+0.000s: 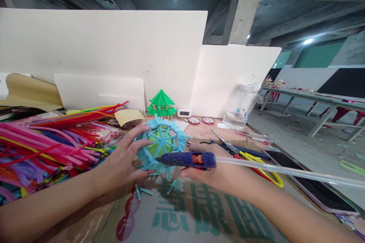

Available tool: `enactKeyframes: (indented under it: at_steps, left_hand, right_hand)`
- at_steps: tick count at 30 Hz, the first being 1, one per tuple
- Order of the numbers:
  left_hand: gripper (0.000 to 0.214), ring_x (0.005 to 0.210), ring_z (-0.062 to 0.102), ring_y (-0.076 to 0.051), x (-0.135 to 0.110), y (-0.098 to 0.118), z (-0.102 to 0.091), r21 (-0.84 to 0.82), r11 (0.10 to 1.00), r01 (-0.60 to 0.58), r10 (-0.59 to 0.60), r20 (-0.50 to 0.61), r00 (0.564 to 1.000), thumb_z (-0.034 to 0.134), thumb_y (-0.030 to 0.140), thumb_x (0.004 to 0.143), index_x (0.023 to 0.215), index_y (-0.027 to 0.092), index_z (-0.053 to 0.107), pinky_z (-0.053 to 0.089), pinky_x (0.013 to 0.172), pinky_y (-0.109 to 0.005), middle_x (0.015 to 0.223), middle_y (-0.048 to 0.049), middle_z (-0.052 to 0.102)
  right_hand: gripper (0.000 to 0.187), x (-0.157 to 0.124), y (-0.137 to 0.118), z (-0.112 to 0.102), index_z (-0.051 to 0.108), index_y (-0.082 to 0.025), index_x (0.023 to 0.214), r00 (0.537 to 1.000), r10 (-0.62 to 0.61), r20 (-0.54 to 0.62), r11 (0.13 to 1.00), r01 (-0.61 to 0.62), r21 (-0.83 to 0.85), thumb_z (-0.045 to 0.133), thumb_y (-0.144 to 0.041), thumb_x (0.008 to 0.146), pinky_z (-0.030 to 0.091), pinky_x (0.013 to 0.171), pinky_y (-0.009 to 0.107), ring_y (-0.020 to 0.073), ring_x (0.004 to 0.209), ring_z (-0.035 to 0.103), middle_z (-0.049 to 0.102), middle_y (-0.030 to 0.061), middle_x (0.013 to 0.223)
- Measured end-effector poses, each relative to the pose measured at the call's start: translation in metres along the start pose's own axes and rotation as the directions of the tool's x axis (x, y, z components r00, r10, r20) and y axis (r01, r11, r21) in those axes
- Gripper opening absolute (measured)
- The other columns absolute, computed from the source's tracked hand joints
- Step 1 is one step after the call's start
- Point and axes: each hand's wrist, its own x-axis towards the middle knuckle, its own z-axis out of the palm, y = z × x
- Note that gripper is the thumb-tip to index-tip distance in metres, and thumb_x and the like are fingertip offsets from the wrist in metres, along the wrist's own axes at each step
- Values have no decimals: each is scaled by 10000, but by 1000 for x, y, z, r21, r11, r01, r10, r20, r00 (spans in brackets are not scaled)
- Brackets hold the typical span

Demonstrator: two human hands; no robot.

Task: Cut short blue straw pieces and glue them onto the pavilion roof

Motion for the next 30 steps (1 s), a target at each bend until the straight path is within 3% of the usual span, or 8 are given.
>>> enactKeyframes:
  at_steps: [7, 12, 17, 24, 30]
  left_hand:
    - [586, 1470, 300, -336, 1, 0, -2, -14, 1000, 11, -11, -7, 1000, 710, 390, 865, 1315, 176, 401, 354, 1192, -541, 1501, -221, 371]
    - [599, 1467, 309, -345, 2, 1, -2, -16, 1000, 12, -12, -9, 1000, 710, 393, 863, 1325, 194, 384, 361, 1182, -556, 1498, -223, 374]
    - [588, 1472, 303, -340, 2, 1, -2, -17, 1000, 16, -16, -11, 1000, 706, 402, 867, 1316, 190, 390, 351, 1191, -542, 1496, -221, 371]
    - [600, 1463, 314, -343, 2, 1, -2, -31, 999, 12, -12, -10, 1000, 718, 413, 856, 1309, 187, 396, 360, 1186, -545, 1492, -224, 373]
    - [636, 1469, 307, -338, 2, -3, 2, -63, 994, 88, -89, -10, 996, 741, 413, 837, 1326, 212, 388, 369, 1177, -555, 1529, -202, 341]
  right_hand:
    - [352, -1, -7, -6, 756, -232, 944, 1000, 27, 4, 999, -27, -25, 742, -543, 780, 587, 726, 335, 261, 821, 739, 789, 52, 942]
    - [385, 0, -3, -4, 754, -237, 1015, 999, 30, -12, 999, -30, 21, 770, -523, 757, 597, 762, 379, 292, 869, 736, 790, 69, 989]
    - [426, 1, -1, -2, 731, -235, 1065, 998, 36, 44, 995, -40, 94, 730, -559, 789, 597, 822, 411, 305, 950, 728, 775, 74, 1066]
    - [364, 0, -6, -8, 732, -232, 905, 996, 34, 78, 999, -32, -24, 712, -580, 799, 547, 694, 340, 255, 801, 705, 765, 58, 907]
    - [355, 0, 6, -16, 705, -207, 941, 996, 17, 93, 964, -41, 263, 663, -549, 859, 531, 645, 305, 208, 732, 672, 745, 42, 849]
